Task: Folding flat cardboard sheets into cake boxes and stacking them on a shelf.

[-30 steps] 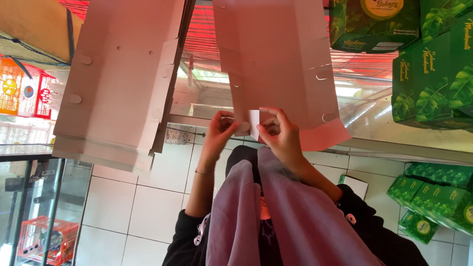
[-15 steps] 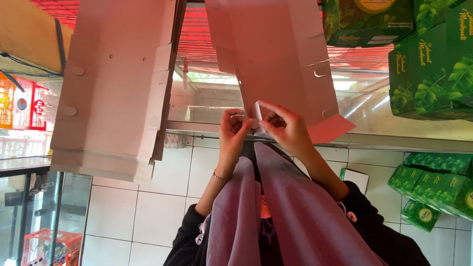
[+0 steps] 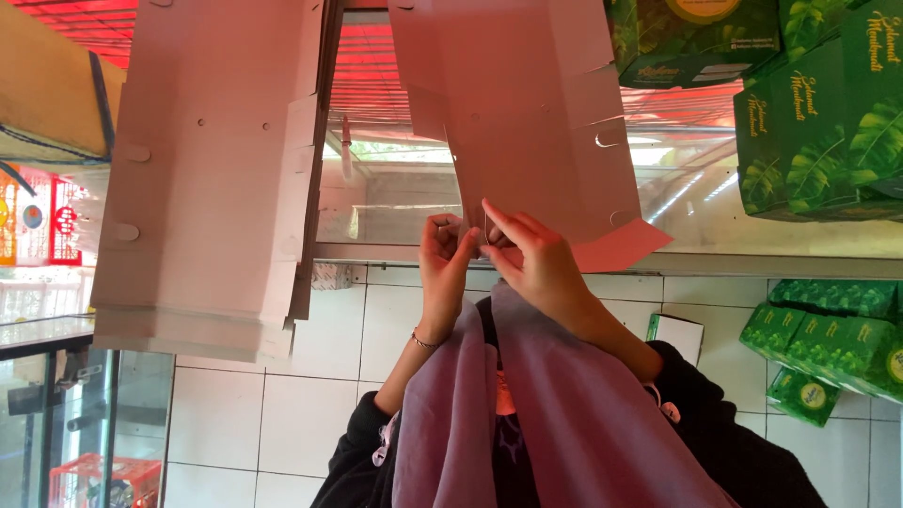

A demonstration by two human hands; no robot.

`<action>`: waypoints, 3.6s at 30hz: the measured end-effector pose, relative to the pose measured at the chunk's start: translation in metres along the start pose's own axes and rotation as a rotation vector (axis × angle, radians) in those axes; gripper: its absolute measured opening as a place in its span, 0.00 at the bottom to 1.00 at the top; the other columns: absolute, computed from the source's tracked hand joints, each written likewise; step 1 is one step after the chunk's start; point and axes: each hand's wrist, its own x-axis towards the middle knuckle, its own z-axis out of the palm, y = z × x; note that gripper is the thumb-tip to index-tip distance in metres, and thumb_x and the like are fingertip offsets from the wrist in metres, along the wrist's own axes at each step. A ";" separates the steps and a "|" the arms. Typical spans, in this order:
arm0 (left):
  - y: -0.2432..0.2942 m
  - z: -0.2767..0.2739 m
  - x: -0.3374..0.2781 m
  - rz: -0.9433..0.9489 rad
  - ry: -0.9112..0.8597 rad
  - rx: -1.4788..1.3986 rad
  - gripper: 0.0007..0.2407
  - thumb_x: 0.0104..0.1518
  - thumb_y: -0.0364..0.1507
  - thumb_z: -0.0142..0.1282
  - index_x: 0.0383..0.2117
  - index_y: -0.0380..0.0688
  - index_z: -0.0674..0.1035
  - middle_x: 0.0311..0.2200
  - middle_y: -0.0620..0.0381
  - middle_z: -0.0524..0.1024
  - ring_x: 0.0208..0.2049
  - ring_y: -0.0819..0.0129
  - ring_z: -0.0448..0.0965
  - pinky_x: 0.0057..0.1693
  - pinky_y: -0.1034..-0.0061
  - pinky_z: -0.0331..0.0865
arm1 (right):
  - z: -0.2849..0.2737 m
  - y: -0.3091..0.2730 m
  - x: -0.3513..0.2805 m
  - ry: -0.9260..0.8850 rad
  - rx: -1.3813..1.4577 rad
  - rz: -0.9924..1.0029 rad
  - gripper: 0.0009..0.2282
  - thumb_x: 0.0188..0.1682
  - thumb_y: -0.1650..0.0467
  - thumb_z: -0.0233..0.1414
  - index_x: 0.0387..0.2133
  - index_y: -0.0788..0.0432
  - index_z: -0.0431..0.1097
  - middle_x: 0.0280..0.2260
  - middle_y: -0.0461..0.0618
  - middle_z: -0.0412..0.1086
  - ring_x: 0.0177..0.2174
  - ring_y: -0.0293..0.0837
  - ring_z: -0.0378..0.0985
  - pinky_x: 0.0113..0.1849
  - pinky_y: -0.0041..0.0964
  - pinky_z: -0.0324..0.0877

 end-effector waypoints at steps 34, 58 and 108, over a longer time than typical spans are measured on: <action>0.057 -0.033 -0.020 0.208 0.085 0.688 0.14 0.53 0.21 0.65 0.40 0.36 0.70 0.36 0.50 0.81 0.37 0.65 0.84 0.46 0.74 0.78 | 0.071 0.085 0.057 -0.668 0.712 0.754 0.10 0.48 0.76 0.55 0.42 0.66 0.72 0.37 0.54 0.77 0.35 0.45 0.84 0.37 0.37 0.81; 0.108 -0.053 0.008 0.567 0.400 1.141 0.09 0.60 0.22 0.60 0.45 0.39 0.77 0.43 0.49 0.75 0.45 0.58 0.78 0.49 0.64 0.73 | -0.060 0.066 0.025 0.023 -0.095 0.298 0.16 0.52 0.64 0.56 0.50 0.59 0.68 0.39 0.48 0.75 0.37 0.41 0.80 0.40 0.39 0.72; 0.093 0.002 -0.035 0.531 -0.110 1.210 0.16 0.58 0.22 0.59 0.53 0.45 0.78 0.36 0.53 0.79 0.42 0.56 0.77 0.52 0.64 0.68 | 0.035 0.032 0.005 -0.056 0.676 0.541 0.11 0.54 0.65 0.56 0.32 0.63 0.77 0.23 0.41 0.72 0.19 0.28 0.64 0.21 0.24 0.58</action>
